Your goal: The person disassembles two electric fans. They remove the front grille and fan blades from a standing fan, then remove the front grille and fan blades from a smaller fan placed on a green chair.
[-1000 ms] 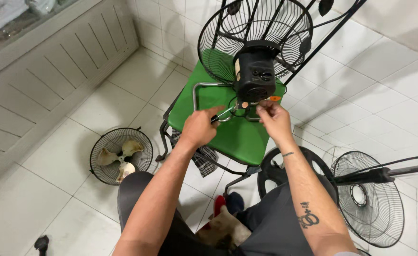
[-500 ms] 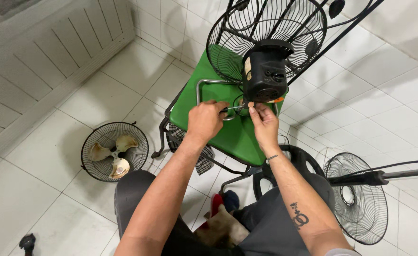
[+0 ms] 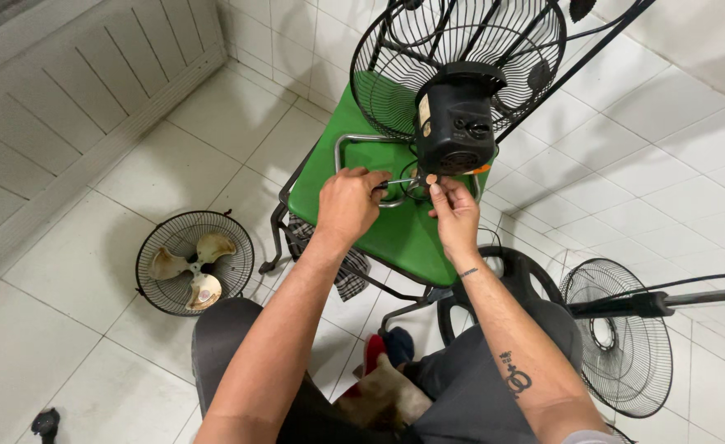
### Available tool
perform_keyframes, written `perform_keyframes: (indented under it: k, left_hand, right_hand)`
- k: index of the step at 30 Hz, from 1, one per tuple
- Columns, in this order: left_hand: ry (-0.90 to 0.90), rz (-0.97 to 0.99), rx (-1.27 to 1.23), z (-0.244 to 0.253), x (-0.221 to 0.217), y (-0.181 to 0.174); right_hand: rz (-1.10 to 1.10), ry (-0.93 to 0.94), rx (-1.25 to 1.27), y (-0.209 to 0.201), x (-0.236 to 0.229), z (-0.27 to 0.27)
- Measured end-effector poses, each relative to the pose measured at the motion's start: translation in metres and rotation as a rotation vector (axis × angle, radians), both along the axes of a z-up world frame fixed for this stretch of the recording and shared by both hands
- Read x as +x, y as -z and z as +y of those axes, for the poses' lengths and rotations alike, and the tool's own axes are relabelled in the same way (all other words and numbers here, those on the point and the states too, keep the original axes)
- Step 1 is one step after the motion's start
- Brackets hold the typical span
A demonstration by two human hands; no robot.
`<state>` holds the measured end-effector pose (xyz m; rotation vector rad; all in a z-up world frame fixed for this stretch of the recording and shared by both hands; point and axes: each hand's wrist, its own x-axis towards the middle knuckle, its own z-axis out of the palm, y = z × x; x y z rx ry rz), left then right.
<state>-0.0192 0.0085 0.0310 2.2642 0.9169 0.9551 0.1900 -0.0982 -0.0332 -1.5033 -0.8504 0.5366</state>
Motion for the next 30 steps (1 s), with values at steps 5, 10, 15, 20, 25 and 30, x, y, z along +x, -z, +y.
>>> perform_keyframes:
  k: [5,10,15,20,25,30]
  left_hand:
    - [0.001,-0.068,-0.010,0.0004,0.0000,0.0042]
    - [-0.003,-0.081,0.014,0.0008,0.0007,0.0064]
    - [-0.009,-0.114,0.046,-0.0003,0.0004,0.0070]
    - [-0.031,-0.156,0.106,-0.0013,0.0015,0.0073]
    - [-0.041,-0.144,0.091,-0.0017,0.0028,0.0088]
    - [-0.039,-0.150,0.093,-0.0009,0.0034,0.0095]
  right_hand:
    - [0.033,-0.066,0.071,0.0042,0.0008,0.0016]
    - [0.036,-0.068,0.081,0.0061,0.0001,0.0009]
    - [0.029,-0.058,0.092,0.0072,-0.0017,0.0006]
    - [0.044,-0.058,0.100,0.0062,-0.0021,0.0009]
    - [0.031,-0.064,0.103,0.0045,-0.0036,0.0008]
    - [0.044,-0.066,0.096,0.0022,-0.0045,-0.0001]
